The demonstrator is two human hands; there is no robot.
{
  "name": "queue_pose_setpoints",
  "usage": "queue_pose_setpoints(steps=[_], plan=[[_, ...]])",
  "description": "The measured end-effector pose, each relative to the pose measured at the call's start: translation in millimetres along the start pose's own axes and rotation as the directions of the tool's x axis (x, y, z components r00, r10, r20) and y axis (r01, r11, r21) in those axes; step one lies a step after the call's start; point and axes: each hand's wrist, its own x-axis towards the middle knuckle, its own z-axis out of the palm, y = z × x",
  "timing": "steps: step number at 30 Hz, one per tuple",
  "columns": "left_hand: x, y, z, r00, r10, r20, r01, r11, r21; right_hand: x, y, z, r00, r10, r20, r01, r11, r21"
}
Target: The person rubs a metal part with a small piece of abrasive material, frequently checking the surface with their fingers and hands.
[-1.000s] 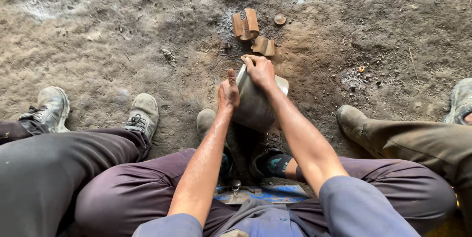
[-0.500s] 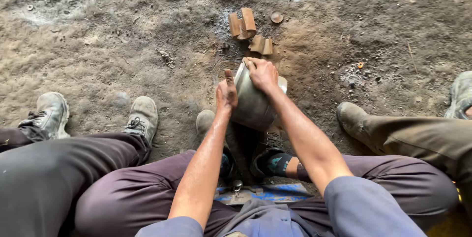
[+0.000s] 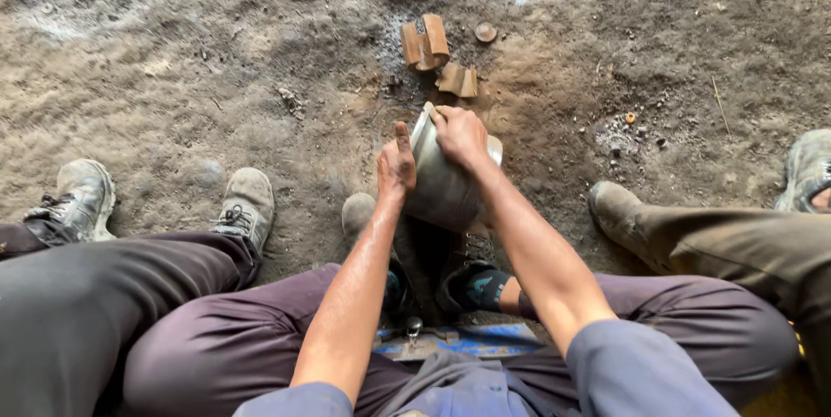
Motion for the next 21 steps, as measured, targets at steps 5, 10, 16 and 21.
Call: queue_pose_setpoints(steps=[5,10,16,21], plan=[[9.7,-3.5,6.4,0.999,-0.033,-0.012,0.033,0.999,-0.024,-70.1,-9.4,10.4,0.892,-0.351,-0.284,0.331,0.936,-0.118],[16.1,-11.1,7.9,0.999,-0.044,0.032,0.046,0.998,-0.053,-135.4,-24.0,4.6,0.655,-0.595,-0.466,0.468,0.804,-0.368],[7.0,-1.1,1.9,1.000,0.003,-0.019,-0.003,0.999,-0.038,-60.7,17.4,-33.5,0.930,-0.101,-0.353,0.083,0.994,-0.067],[5.5,7.9,0.7,0.999,0.012,-0.047,-0.013,1.000,-0.018,-99.2,12.4,-21.8,0.921,-0.213,-0.326,0.179,0.975,-0.132]])
